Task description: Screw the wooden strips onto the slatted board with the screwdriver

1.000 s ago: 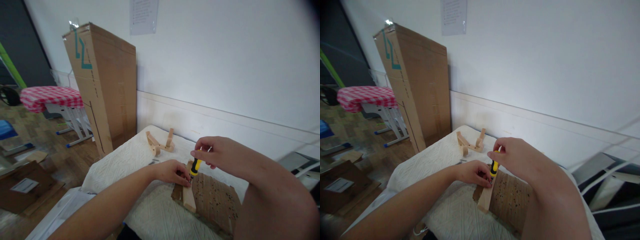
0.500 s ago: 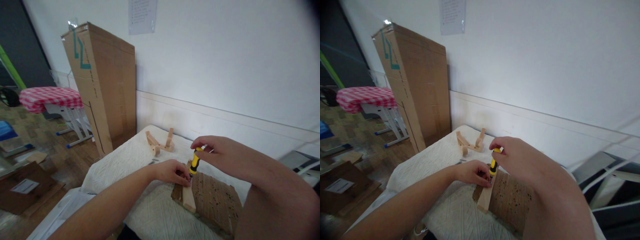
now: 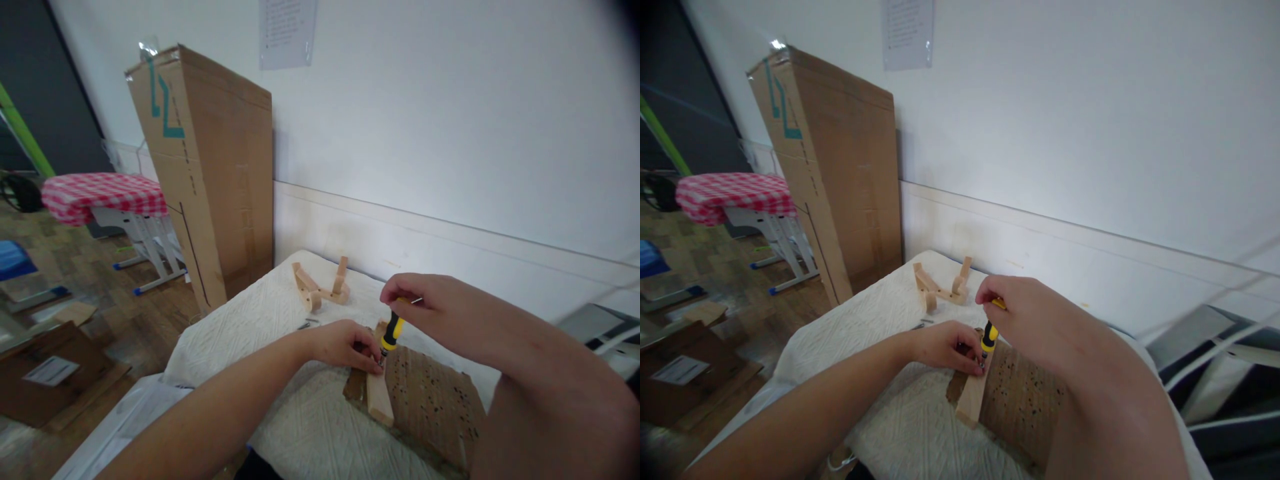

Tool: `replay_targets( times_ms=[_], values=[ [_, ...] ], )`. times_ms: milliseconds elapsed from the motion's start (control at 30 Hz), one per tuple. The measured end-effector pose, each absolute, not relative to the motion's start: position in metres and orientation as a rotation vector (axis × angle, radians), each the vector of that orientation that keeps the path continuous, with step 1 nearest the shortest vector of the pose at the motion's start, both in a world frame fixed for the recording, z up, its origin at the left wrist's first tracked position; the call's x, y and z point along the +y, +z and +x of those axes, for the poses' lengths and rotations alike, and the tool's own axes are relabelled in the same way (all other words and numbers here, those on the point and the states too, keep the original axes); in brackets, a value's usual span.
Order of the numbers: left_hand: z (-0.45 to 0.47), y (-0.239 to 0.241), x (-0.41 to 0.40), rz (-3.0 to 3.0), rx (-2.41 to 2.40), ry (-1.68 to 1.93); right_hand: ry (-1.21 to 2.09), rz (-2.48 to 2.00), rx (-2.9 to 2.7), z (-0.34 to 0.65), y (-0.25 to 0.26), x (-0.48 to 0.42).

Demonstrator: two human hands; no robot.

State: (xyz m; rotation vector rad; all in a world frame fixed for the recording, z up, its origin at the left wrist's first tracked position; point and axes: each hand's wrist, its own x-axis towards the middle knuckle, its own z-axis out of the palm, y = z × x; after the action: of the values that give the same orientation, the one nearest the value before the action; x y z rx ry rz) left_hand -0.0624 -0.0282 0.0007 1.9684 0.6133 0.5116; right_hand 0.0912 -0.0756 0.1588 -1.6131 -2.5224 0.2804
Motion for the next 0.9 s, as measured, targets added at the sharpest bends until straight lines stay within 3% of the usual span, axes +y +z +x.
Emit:
replay_targets(
  times_ms=[433, 700, 900],
  values=[
    [-0.062, -0.004, -0.025, 1.987, 0.604, 0.515, 0.31, -1.883, -2.4, 0.096, 0.16, -0.069],
    [-0.062, 0.001, -0.029, 1.919, 0.599, 0.493, 0.346, -1.572, -2.505, 0.099, 0.155, -0.07],
    [-0.062, 0.007, -0.032, 1.918, 0.62, 0.477, 0.31, -1.627, -2.485, 0.094, 0.156, -0.071]
  ],
)
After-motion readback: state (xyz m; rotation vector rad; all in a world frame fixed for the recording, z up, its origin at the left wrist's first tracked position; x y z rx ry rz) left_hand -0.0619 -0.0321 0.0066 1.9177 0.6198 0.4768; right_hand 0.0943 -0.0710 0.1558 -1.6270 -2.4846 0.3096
